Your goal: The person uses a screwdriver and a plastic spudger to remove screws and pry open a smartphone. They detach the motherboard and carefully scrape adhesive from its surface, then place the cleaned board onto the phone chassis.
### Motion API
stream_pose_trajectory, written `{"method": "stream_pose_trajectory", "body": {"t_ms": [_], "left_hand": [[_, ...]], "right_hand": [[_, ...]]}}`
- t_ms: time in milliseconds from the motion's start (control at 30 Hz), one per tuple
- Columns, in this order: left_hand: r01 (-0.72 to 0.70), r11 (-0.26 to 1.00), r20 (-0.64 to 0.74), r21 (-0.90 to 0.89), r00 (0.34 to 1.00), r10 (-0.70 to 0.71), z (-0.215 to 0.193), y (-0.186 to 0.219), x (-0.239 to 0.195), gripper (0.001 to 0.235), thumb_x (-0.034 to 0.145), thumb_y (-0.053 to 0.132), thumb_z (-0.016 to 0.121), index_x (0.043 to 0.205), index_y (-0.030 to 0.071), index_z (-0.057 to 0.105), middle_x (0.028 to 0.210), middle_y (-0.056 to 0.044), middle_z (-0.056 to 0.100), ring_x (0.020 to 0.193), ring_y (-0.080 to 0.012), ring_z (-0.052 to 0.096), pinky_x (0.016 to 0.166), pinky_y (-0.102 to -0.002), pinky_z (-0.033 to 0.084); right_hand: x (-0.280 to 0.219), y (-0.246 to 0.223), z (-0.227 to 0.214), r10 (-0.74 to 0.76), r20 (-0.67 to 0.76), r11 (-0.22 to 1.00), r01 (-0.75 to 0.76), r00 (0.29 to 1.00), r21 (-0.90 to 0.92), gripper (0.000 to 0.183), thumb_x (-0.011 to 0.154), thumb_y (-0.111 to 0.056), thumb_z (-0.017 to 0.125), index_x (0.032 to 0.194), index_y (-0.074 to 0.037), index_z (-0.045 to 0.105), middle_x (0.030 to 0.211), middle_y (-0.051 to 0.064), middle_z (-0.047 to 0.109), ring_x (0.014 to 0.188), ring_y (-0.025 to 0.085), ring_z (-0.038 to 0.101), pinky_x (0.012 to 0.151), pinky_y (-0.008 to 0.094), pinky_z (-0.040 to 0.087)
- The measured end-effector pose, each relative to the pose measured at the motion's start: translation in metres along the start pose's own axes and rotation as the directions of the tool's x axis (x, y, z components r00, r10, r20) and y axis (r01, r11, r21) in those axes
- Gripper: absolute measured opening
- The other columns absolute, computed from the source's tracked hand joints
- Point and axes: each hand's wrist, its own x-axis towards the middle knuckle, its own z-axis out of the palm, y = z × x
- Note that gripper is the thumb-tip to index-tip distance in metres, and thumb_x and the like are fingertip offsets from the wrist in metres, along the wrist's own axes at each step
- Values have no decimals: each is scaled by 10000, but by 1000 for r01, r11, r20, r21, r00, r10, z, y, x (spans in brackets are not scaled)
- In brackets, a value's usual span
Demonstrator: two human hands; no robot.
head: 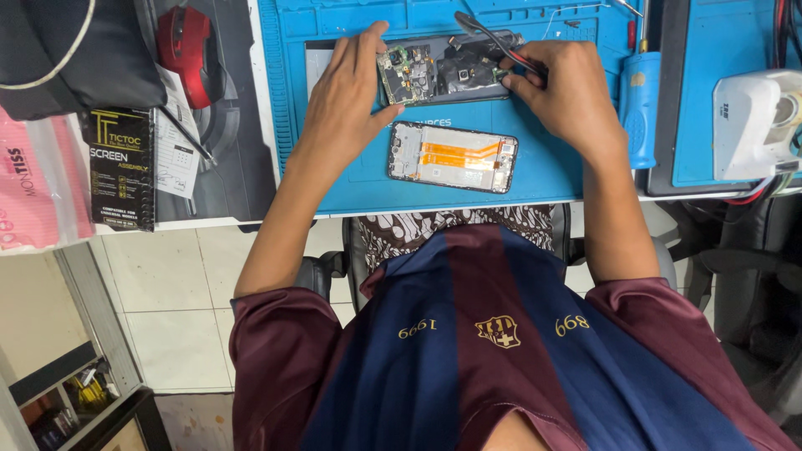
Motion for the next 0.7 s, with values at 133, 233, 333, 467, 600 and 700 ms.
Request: {"method": "stream_pose_trajectory", "body": {"t_ms": [133, 233, 333, 467, 600, 700], "left_hand": [[-16, 1000, 5, 4, 1000, 16, 0, -2, 1, 949, 715, 97, 951, 1474, 23, 384, 1311, -156, 593, 1238, -356, 596, 1063, -440, 502], [-16, 1000, 14, -23, 1000, 16, -1, -2, 0, 937, 733, 89, 947, 1479, 46, 381, 1332, -143, 590, 1253, -351, 594, 1074, -440, 503], [-46, 997, 6, -61, 999, 46, -3, -3, 1, 928, 746, 81, 942, 1482, 63, 376, 1354, -131, 584, 1281, -340, 587, 1098, -437, 499], [-86, 990, 2, -110, 996, 87, -5, -3, 3, 924, 764, 77, 938, 1493, 77, 370, 1369, -123, 573, 1298, -317, 578, 1133, -426, 492], [-124, 984, -50, -130, 992, 118, -6, -4, 2, 906, 801, 78, 932, 1505, 84, 362, 1396, -119, 567, 1326, -301, 567, 1164, -425, 479], [-167, 980, -105, -104, 982, 157, -8, -9, 2, 884, 849, 79, 936, 1515, 84, 355, 1404, -120, 547, 1342, -309, 545, 1185, -439, 472]], "right_hand": [[0, 1, -1, 20, 9, 999, -20, 1000, 29, 177, 925, -65, 822, 1087, -19, 769, 644, 91, 514, 562, 200, 493, 589, 355, 425], [-2, 3, -3, -5, -1, 999, 5, 1000, 43, 163, 957, -67, 813, 1104, -11, 770, 656, 95, 511, 571, 198, 482, 592, 357, 417], [-6, 3, -5, -16, -33, 998, 18, 999, 61, 120, 997, -64, 797, 1095, 0, 769, 678, 97, 519, 589, 201, 474, 599, 359, 409], [-17, 1, -7, -25, -60, 994, 32, 998, 107, 102, 1027, -54, 774, 1088, 24, 751, 752, 95, 580, 618, 195, 494, 596, 352, 403], [-35, -7, -9, -23, -44, 996, 27, 999, 82, 112, 1004, -58, 781, 1046, 36, 738, 785, 132, 603, 621, 229, 522, 587, 373, 400], [-47, -10, -8, -35, -75, 999, 36, 997, 13, 101, 1002, -51, 783, 1029, 31, 731, 808, 147, 622, 659, 273, 569, 617, 398, 424]]}}
